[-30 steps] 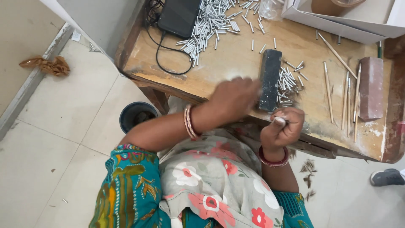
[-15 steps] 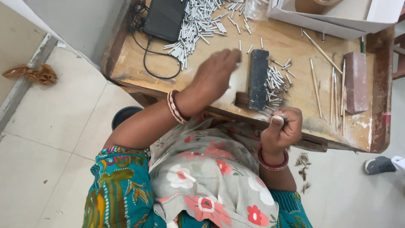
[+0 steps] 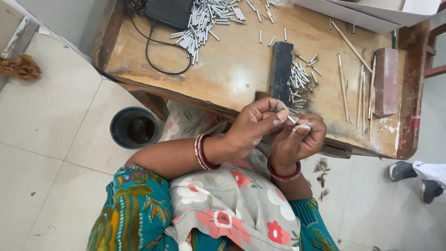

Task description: The recorder is assembling or processing small white plastic or rubber components at a wooden desk.

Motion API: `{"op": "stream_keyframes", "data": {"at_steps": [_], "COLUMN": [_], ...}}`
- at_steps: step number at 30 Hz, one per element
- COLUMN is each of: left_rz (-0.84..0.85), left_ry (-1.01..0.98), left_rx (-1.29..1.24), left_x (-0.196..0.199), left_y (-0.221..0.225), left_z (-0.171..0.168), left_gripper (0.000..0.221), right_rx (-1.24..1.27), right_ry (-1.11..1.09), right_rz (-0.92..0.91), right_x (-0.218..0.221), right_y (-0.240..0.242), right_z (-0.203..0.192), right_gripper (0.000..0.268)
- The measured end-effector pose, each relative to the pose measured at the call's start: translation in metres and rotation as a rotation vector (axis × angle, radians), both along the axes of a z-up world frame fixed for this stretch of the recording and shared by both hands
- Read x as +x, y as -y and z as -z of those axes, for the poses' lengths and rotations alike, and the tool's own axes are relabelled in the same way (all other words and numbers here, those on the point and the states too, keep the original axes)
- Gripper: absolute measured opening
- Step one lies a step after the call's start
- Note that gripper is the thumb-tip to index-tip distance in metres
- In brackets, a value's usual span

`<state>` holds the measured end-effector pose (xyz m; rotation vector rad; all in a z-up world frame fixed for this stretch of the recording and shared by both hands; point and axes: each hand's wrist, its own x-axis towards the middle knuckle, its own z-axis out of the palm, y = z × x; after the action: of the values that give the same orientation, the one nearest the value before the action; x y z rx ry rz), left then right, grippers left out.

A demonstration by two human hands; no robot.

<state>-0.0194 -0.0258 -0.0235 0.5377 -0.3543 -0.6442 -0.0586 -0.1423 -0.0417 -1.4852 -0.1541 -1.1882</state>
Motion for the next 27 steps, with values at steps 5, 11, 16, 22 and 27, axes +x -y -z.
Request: {"op": "stream_keyframes", "data": {"at_steps": [5,11,16,22,27], "left_rz": [0.077,0.083,-0.114,-0.21,-0.088], "left_ry": [-0.115,-0.099,0.195,0.275,0.088], "left_rx": [-0.025,-0.034,0.048,0.059,0.011], "left_x": [-0.003,-0.012,-0.018,-0.017,-0.015], "left_y": [-0.003,-0.01,-0.016,-0.015,-0.016], "left_z": [-0.006,-0.006,-0.015,-0.012,-0.016], "left_gripper": [0.018,0.015,0.014,0.012,0.012], "right_rx": [-0.179,-0.613,-0.711,-0.435,-0.472], "right_ry": [0.01,0.006,-0.098,-0.203,-0.192], "right_rz": [0.181,0.343,0.202,0.085,0.126], "right_x": [0.0,-0.02,-0.036,-0.041,-0.036], "right_y": [-0.001,0.013,0.012,0.019,0.016], "right_z": [-0.01,-0.042,-0.071,-0.055,-0.06], "right_gripper": [0.038,0.029,0.022,0.023,0.014]}}
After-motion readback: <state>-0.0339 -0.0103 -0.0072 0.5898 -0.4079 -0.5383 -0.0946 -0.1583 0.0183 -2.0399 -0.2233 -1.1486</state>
